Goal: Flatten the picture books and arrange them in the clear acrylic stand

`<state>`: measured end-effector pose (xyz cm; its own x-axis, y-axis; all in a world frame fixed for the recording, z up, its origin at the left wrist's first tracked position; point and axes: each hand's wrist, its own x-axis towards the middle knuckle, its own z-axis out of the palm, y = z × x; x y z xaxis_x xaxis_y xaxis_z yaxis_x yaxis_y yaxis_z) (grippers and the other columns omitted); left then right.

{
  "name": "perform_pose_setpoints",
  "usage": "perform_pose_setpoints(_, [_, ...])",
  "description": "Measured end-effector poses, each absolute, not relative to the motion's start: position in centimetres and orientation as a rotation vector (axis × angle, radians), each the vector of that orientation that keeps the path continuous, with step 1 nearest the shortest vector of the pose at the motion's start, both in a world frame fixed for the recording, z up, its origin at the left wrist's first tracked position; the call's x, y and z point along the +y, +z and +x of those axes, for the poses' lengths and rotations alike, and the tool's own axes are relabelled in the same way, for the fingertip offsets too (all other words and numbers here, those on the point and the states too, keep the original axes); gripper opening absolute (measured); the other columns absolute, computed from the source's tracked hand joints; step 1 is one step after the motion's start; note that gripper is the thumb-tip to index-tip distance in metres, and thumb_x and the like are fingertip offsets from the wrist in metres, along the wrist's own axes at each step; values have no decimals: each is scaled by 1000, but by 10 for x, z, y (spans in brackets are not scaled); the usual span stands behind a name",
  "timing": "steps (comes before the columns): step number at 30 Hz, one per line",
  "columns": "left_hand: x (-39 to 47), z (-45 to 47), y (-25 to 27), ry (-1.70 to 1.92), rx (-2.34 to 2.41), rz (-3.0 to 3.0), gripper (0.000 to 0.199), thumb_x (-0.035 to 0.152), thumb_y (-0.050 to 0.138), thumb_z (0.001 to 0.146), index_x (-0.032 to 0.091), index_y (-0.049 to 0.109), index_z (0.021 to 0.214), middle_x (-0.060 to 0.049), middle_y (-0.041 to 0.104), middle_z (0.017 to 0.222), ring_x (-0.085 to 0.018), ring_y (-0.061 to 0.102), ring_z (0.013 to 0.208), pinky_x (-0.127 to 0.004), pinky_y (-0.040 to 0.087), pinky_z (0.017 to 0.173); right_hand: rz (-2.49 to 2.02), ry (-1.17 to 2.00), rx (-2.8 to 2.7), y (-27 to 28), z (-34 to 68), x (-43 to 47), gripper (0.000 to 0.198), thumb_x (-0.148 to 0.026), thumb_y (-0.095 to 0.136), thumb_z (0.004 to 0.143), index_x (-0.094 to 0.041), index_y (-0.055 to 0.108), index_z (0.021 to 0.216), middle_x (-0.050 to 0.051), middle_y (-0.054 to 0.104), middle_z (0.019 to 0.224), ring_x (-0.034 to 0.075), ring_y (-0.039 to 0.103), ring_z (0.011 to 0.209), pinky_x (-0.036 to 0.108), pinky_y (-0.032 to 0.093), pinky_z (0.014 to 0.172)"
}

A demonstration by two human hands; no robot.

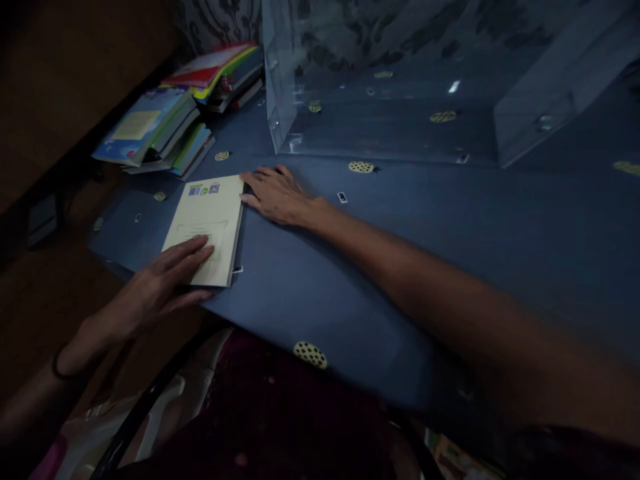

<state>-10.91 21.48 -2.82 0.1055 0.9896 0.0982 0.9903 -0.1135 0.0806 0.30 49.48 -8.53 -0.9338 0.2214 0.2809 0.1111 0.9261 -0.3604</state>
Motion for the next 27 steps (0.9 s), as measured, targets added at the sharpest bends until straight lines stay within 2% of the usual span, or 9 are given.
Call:
perform_pose_setpoints(3, [220,-100,-28,-183,-1925,-2314,53,43,50,102,20,41,149,-19,57,143,-34,57,131,-53,57,99,-250,511,-2736,-87,9,489,50,-40,34,105,-14,45,147,19,52,150,36,38,145,57,25,114])
perform_pose_setpoints(6, [225,-96,-23,-138,-1841,-2330,43,39,51,102,16,52,138,-18,65,133,-33,65,120,-48,62,89,-257,525,-2722,-86,17,480,48,-38,35,105,-14,47,145,19,52,150,35,40,143,56,25,114])
perform_pose_setpoints(11, [226,-94,-12,-110,-1876,-2384,35,34,45,105,15,63,129,-14,71,128,-30,70,112,-42,63,83,-208,579,-2673,-83,31,466,44,-35,37,105,-16,48,143,16,57,145,33,46,137,53,31,110])
perform_pose_setpoints(16, [226,-97,-7,-216,-1969,-2392,33,30,45,105,17,66,128,-10,76,116,-23,74,100,-33,62,79,-87,749,-2584,-81,40,456,44,-35,33,106,-14,52,139,15,61,138,30,52,129,49,36,107])
perform_pose_setpoints(21, [226,-104,-3,-254,-2083,-2419,34,31,46,104,20,68,127,-8,76,118,-24,74,103,-33,61,84,-58,937,-2460,-74,51,443,43,-35,30,107,-14,59,131,12,67,128,26,58,119,43,41,104])
perform_pose_setpoints(27, [224,-102,-5,-251,-2036,-2417,35,30,44,105,20,67,129,-9,76,119,-23,74,104,-34,62,84,-31,1035,-2378,-72,62,427,40,-33,32,107,-14,63,124,10,73,116,24,63,109,42,43,100])
